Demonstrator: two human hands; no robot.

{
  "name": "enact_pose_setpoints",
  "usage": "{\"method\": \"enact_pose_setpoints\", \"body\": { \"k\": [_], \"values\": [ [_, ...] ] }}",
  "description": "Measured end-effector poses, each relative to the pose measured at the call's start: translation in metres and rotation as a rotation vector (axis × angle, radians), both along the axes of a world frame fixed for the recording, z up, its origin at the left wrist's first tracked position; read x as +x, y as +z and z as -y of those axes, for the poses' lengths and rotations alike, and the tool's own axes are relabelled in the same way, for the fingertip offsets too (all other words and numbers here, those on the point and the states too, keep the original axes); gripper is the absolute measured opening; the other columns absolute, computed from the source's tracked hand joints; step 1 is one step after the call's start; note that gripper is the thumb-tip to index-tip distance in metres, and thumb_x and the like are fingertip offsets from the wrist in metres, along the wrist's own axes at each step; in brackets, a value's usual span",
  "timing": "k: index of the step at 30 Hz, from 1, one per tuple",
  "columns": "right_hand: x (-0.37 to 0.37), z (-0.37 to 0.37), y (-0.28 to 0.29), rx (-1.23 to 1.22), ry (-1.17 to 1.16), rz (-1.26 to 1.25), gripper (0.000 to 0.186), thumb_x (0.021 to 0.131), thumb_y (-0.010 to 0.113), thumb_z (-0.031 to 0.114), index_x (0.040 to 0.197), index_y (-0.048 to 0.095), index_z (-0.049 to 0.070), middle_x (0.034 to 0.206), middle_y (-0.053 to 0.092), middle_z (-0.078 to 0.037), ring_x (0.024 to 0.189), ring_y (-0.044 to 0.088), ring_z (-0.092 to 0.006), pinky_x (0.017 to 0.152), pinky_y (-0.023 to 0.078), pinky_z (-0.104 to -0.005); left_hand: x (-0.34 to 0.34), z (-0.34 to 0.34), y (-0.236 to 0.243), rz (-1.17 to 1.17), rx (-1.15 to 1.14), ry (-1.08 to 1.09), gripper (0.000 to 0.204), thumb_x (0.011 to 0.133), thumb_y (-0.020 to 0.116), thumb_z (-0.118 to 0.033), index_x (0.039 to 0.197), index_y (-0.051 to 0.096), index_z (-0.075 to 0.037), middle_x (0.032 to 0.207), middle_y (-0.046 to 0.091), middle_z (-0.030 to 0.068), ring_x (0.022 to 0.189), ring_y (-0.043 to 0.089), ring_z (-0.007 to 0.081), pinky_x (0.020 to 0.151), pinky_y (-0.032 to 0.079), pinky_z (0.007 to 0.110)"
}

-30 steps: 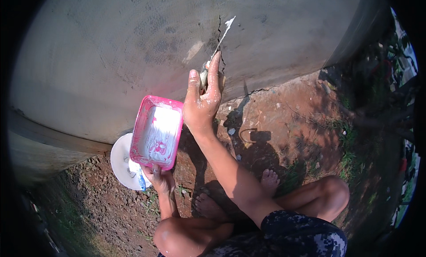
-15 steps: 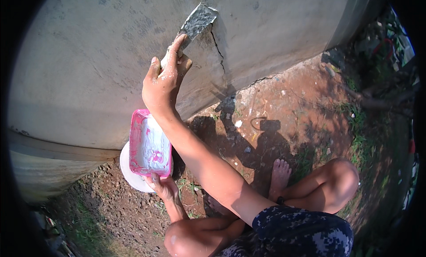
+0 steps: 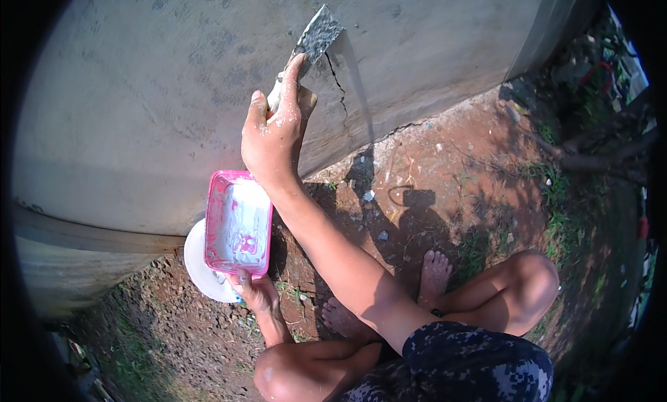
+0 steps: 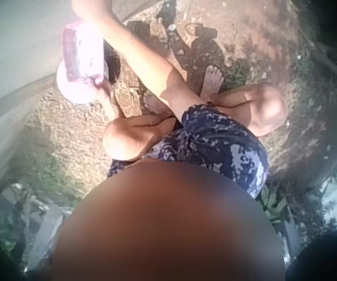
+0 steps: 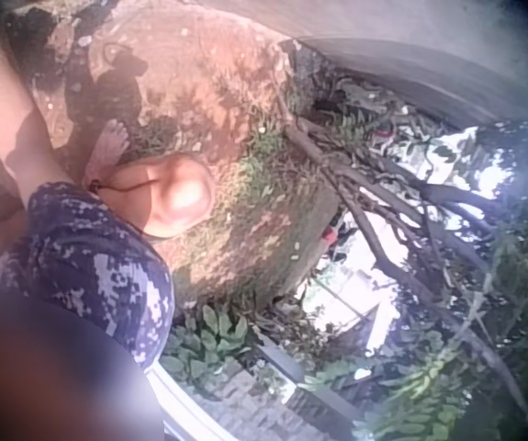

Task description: The person applies a white substance from a pink container onto a crack in a concrete wall using a putty knife. They repeatedly scoop the substance and spread it over the crack to fill it.

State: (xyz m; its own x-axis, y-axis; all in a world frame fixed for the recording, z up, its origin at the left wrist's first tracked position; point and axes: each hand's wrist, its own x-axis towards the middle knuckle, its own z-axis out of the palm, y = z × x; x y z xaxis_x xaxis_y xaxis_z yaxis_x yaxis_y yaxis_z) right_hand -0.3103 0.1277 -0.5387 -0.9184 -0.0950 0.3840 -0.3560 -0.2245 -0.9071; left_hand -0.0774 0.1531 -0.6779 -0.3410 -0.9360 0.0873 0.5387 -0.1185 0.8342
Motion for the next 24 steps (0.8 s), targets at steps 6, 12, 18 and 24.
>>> {"method": "enact_pose_setpoints", "body": {
  "k": [6, 12, 18, 24],
  "values": [
    [0.027, -0.019, -0.014, 0.049, 0.066, -0.031, 0.07, 0.086, 0.05, -0.004, 0.147, 0.014, -0.003, 0.114, 0.046, -0.024, 0.1, 0.041, -0.0313, 0.088, 0.038, -0.0389, -0.005, -0.002, -0.001, 0.019, 0.025, -0.004, 0.068, 0.088, 0.063, -0.019, 0.144, 0.025, -0.01, 0.141, 0.038, 0.0107, 0.125, 0.044, 0.026, 0.103, 0.042, 0.046],
    [0.008, -0.037, -0.016, 0.054, -0.045, -0.023, 0.07, 0.088, 0.054, -0.002, 0.147, 0.019, 0.002, 0.116, 0.043, -0.019, 0.102, 0.047, -0.0259, 0.091, 0.04, -0.034, -0.004, -0.004, 0.001, 0.013, -0.013, -0.023, 0.069, 0.088, 0.064, -0.017, 0.144, 0.025, -0.009, 0.142, 0.037, 0.0118, 0.126, 0.044, 0.0261, 0.104, 0.041, 0.046],
    [-0.012, 0.0, 0.003, 0.0, 0.029, -0.081, 0.072, 0.087, 0.05, -0.005, 0.146, 0.008, -0.006, 0.119, 0.037, -0.03, 0.104, 0.037, -0.0331, 0.092, 0.035, -0.0412, -0.007, -0.009, 0.005, 0.02, 0.039, 0.026, 0.08, 0.081, 0.072, -0.017, 0.143, 0.023, -0.006, 0.136, 0.043, 0.0128, 0.122, 0.046, 0.0256, 0.102, 0.04, 0.042],
    [0.021, 0.018, 0.016, -0.026, 0.012, -0.047, 0.075, 0.087, 0.048, -0.005, 0.147, 0.003, -0.004, 0.13, 0.025, -0.036, 0.109, 0.039, -0.0392, 0.096, 0.035, -0.0442, -0.011, -0.008, 0.003, 0.04, 0.016, -0.022, 0.075, 0.084, 0.069, -0.019, 0.142, 0.025, -0.008, 0.137, 0.042, 0.0111, 0.122, 0.046, 0.0261, 0.102, 0.041, 0.044]
  ]
}}
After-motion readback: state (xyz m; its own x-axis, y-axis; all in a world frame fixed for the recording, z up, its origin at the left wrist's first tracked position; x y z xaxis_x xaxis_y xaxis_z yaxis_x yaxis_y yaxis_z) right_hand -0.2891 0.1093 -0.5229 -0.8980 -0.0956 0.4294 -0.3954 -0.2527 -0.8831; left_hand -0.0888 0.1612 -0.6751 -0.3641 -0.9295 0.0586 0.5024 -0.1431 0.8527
